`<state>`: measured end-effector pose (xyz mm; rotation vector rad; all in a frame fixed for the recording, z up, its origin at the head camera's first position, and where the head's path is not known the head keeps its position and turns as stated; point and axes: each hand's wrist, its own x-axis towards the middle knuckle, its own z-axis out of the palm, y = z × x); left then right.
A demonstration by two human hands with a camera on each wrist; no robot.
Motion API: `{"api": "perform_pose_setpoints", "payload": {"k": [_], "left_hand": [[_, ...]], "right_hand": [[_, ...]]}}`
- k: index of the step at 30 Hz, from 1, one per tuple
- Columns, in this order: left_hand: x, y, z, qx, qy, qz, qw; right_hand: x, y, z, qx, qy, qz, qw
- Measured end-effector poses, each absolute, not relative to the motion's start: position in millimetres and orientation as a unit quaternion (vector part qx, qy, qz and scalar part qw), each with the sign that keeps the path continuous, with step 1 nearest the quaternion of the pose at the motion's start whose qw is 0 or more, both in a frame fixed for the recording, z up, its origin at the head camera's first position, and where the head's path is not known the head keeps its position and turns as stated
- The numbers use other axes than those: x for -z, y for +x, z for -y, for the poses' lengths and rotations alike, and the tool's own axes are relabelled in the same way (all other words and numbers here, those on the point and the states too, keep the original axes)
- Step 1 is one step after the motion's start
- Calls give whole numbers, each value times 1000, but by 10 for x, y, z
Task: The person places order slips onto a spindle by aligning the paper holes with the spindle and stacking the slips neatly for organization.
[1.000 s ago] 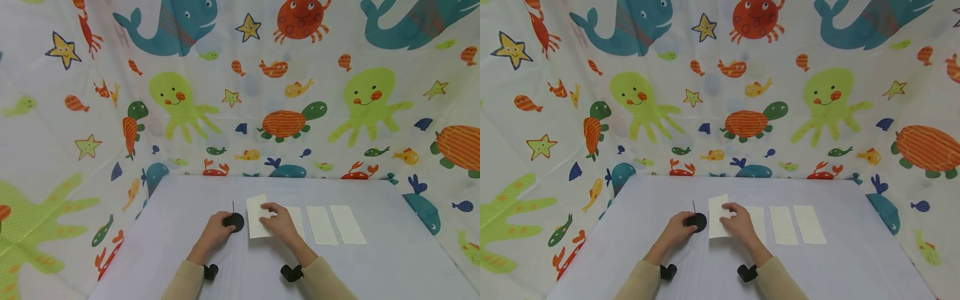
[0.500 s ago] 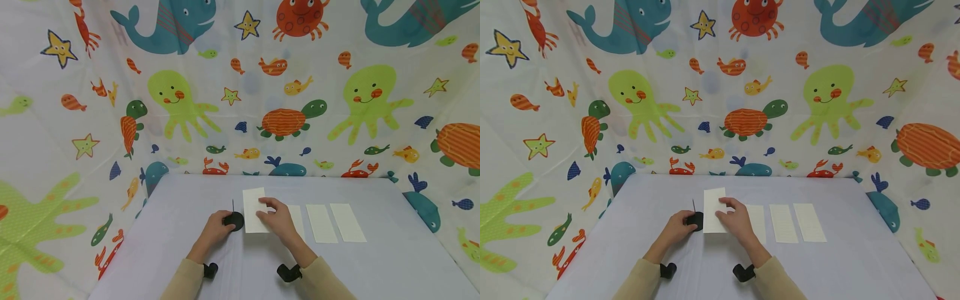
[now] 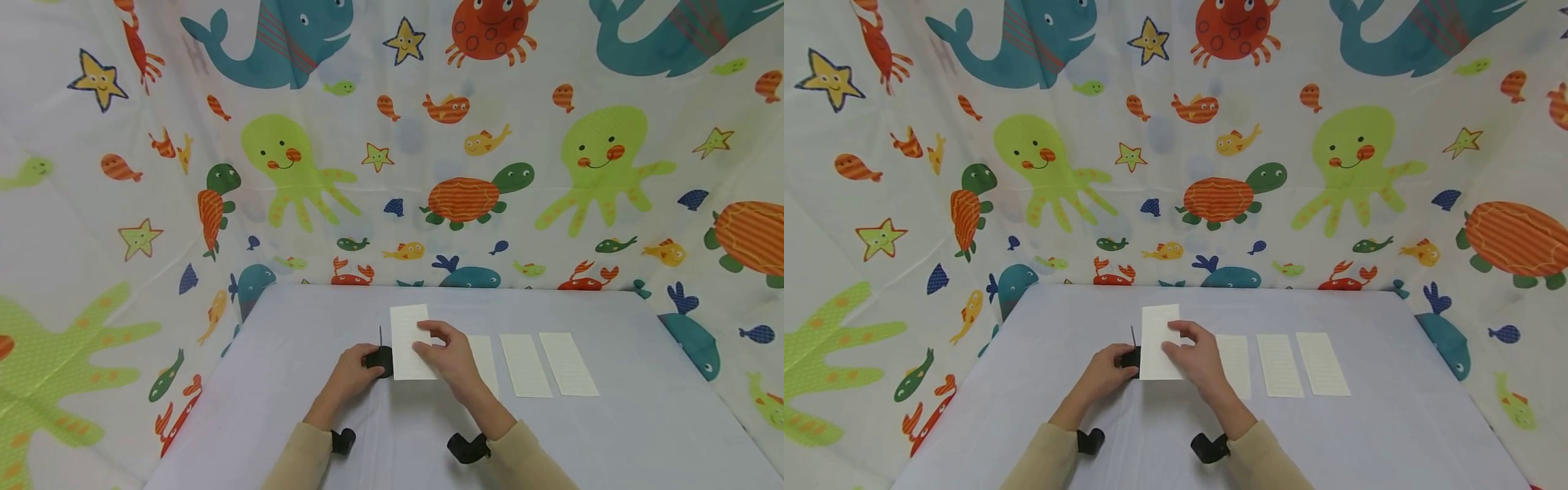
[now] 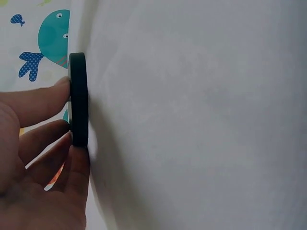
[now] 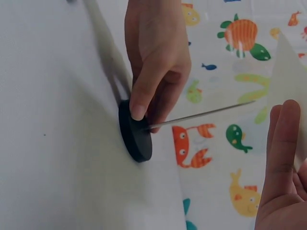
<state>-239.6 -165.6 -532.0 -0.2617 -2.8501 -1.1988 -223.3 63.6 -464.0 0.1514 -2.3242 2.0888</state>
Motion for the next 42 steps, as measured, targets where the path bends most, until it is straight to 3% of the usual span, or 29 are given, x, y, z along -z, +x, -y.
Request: {"api": "perform_pose_setpoints", "payload": {"k": [19,34,42], "left_hand": [[5276,-2367,1659,399,-42,916,19],[4902,-2365,1628,471,9,876,104],[4655,-2382,1537,573,25,816,73]], "right_hand": [[4606,-2185,-491,-668,55,742,-4],[4639,-2181,-379,-667,35,744,6],[4645,-2192,-343,-662,28,749,9]]}}
